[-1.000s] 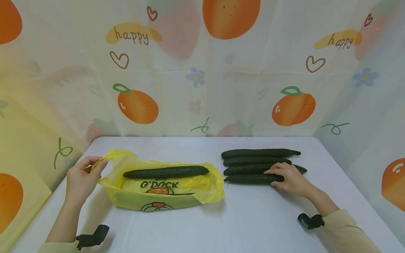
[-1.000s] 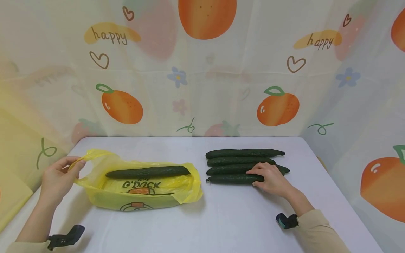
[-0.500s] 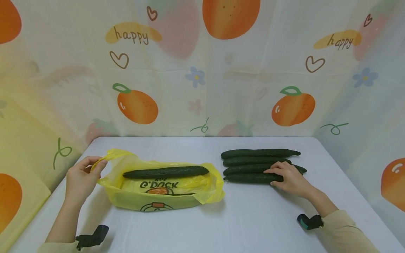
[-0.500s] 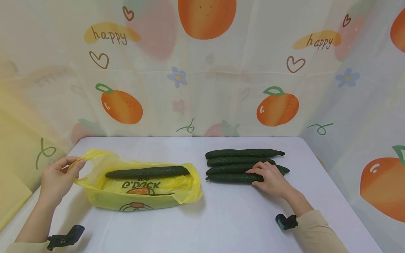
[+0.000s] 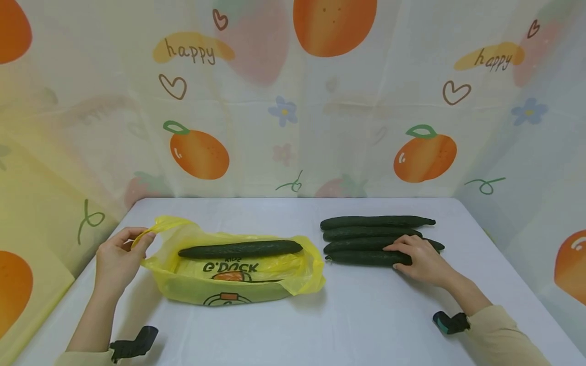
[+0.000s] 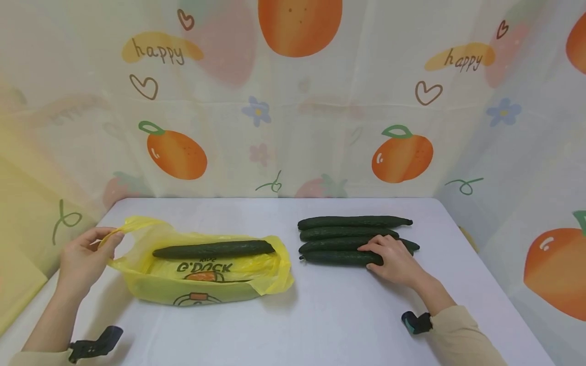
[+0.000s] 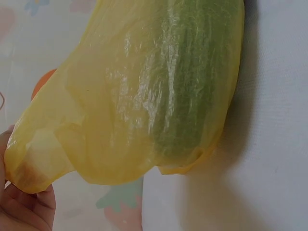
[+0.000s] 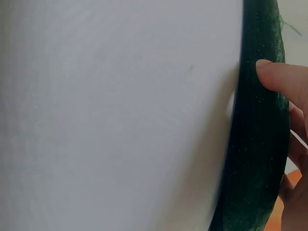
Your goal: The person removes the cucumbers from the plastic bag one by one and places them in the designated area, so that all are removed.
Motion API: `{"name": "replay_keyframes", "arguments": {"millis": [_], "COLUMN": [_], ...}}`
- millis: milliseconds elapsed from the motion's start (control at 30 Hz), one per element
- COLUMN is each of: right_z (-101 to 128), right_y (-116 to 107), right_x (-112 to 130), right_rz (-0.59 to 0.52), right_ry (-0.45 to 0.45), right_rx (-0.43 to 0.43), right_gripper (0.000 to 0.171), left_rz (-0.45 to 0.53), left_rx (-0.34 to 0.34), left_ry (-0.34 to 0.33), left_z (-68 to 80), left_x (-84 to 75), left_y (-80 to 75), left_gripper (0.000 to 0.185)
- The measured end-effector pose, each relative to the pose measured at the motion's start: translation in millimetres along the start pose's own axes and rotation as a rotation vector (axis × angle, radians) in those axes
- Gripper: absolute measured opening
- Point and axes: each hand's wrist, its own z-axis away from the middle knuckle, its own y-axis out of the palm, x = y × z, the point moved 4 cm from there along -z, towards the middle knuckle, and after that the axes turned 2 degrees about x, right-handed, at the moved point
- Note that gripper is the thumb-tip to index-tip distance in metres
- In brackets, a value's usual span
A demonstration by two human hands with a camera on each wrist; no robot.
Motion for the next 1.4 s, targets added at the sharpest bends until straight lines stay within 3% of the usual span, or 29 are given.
{"name": "replay_keyframes", "arguments": {"millis": [467,800,1167,1400], "right_z": [0,-10,-25,-35], "right_y": [-4,-19,-34,-41], "right_x": [1,8,24,42], "right_rz": [-0.068,-0.135,-0.187,-0.244], "right_ry": [-0.019,-0.026,-0.021,-0.077], "right_rx": [-0.074,-0.101,-0.135,-0.174], "right_gripper": [0.040,0.040,0.040,0.042], "left_rz": [0.000,0.003,-0.007,-0.017], "left_rx": [0.001,0.004,0.004,0.006], "left_ry": [-0.011,-0.008,0.005,0.014], "left_z": [-0.3,-0.1,0.1,-0.8], "left_x": [2.6,1.1,-1.6,-3.2], "left_y": [0.4,0.0,0.9,1.6], "left_gripper": [0.004,0.004,0.004,0.007]}}
